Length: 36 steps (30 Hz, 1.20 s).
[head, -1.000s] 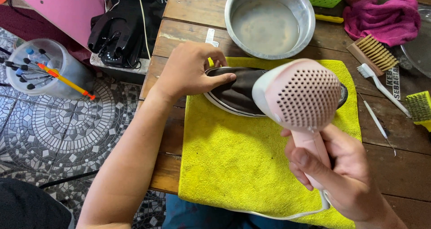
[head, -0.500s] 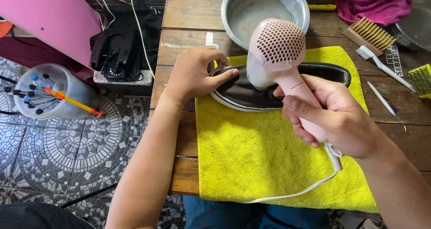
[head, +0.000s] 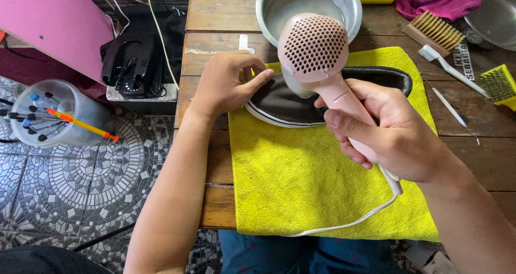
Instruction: A person uses a handheld hair dryer to dry the interior and exterior of a black slip-on shoe on a workbench.
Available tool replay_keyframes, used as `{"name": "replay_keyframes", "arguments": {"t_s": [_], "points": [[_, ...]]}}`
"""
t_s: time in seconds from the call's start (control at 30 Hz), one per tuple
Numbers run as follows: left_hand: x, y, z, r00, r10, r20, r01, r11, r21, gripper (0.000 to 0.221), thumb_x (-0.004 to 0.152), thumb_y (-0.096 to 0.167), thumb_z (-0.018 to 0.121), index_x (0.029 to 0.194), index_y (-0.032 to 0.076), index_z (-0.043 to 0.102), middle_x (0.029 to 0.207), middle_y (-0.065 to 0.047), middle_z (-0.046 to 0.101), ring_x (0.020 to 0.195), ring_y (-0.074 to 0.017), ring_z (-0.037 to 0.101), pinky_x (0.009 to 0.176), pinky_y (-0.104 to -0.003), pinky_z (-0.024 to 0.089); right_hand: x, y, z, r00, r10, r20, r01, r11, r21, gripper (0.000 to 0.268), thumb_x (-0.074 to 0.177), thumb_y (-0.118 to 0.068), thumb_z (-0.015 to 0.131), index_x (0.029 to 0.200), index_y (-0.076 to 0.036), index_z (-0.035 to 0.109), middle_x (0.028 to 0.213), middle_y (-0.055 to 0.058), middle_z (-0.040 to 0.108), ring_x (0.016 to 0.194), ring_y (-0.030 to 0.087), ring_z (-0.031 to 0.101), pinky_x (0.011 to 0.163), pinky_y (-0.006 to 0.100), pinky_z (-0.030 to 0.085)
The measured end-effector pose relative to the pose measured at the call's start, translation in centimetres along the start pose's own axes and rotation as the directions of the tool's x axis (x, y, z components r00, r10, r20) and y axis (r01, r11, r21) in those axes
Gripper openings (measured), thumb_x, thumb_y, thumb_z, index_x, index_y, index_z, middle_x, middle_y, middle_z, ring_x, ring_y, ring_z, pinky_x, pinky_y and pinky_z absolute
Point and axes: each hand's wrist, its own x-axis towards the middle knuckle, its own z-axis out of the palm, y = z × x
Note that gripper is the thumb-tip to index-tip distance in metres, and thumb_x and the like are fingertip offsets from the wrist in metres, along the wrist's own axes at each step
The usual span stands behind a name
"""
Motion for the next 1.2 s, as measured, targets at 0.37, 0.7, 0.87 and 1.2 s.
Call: {"name": "replay_keyframes", "arguments": {"t_s": [0.37,0.7,0.87,1.2], "points": [[-0.1,-0.6,0.0,0.998,-0.026,-0.049,0.021,0.995,-0.099,0.028,0.114,0.024,0.066,0.097,0.012,0.085,0.084,-0.002,0.077,0.070,-0.0176,0.061,0.065,-0.034,0.045,0.0,1.7,-0.2,1.000,0.023,-0.006,-0.023,0.996,0.083,0.034,0.104,-0.025,0.069,0.123,0.003,0.067,0.070,0.007,0.052,0.043,0.014,0.044,0.035,0.028,0.032],[0.0,-0.8,0.0,0.999,-0.020,-0.040,0.017,0.997,-0.070,0.033,0.115,0.028,0.063,0.096,0.014,0.085,0.086,-0.002,0.079,0.069,-0.0209,0.062,0.066,-0.038,0.044,-0.7,2.7,-1.3,0.997,0.051,-0.060,-0.044,0.993,0.105,0.035,0.103,-0.023,0.068,0.127,0.002,0.068,0.073,0.010,0.052,0.043,0.015,0.042,0.036,0.029,0.030],[-0.1,-0.5,-0.1,0.999,-0.020,-0.031,0.019,0.999,-0.031,0.035,0.115,0.030,0.061,0.096,0.014,0.086,0.087,-0.001,0.080,0.067,-0.0212,0.061,0.065,-0.039,0.044,-1.1,2.5,-1.3,0.998,0.044,-0.052,-0.037,0.992,0.125,0.034,0.103,-0.022,0.069,0.126,0.002,0.067,0.072,0.010,0.054,0.043,0.016,0.043,0.037,0.029,0.030],[-0.1,0.1,-0.3,1.000,0.009,-0.009,-0.009,1.000,0.020,0.042,0.118,0.036,0.058,0.095,0.009,0.081,0.079,-0.003,0.070,0.068,-0.0249,0.060,0.063,-0.042,0.042,-5.3,2.0,-3.2,0.992,-0.050,-0.114,0.066,0.988,0.141,0.043,0.102,-0.018,0.067,0.133,0.012,0.065,0.072,0.010,0.052,0.042,0.015,0.044,0.036,0.026,0.034]]}}
